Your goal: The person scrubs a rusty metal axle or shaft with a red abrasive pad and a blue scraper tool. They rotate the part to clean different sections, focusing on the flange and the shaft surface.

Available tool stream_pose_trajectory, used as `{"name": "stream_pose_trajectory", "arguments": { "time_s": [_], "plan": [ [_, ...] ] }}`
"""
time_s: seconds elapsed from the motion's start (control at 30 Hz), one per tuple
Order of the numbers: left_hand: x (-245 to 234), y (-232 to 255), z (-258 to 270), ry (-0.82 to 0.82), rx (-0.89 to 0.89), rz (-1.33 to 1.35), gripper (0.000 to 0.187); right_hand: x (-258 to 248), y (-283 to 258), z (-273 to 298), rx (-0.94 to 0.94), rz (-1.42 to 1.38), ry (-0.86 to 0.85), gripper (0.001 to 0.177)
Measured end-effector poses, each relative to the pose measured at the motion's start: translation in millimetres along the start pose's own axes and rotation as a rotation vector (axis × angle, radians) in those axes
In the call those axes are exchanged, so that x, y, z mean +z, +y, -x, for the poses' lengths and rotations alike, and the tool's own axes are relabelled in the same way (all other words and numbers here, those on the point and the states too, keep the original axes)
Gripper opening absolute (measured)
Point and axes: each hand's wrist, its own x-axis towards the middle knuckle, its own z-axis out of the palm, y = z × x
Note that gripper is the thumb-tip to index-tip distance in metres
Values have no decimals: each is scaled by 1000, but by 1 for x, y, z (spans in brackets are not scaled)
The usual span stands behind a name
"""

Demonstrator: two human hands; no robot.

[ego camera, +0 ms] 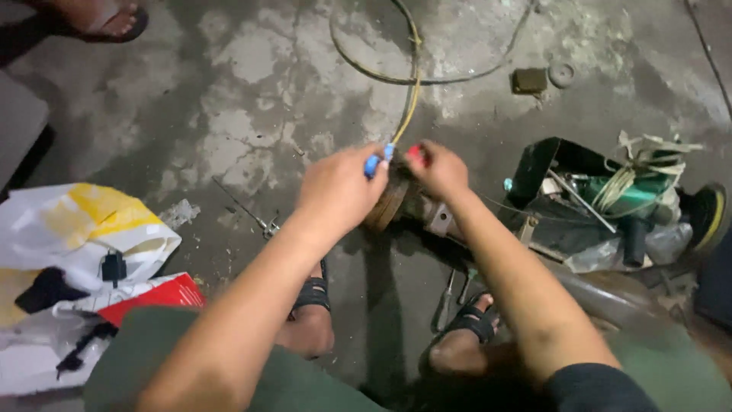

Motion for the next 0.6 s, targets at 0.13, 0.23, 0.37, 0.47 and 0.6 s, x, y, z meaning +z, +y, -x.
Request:
{"name": "stream_pose_trajectory", "arguments": {
  "time_s": [0.13,0.23,0.37,0.47,0.6],
  "plan": [
    [-26,6,2,-54,-63,46,27,-27,-31,47,-326,72,10,49],
    [-23,6,-1,-88,-54,-12,30,-16,-3,11,-114,10,-48,60],
    [-21,11,-8,-151,-98,-86,32,-18,-4,1,106,-30,-132,61],
    [-11,9,-7,-164,-99,-148,34,-11,-5,51,-92,-51,-27,57],
    [7,14,-13,-197,2,-186,36,-19,2,30,18,-152,-126,60]
  ]
}}
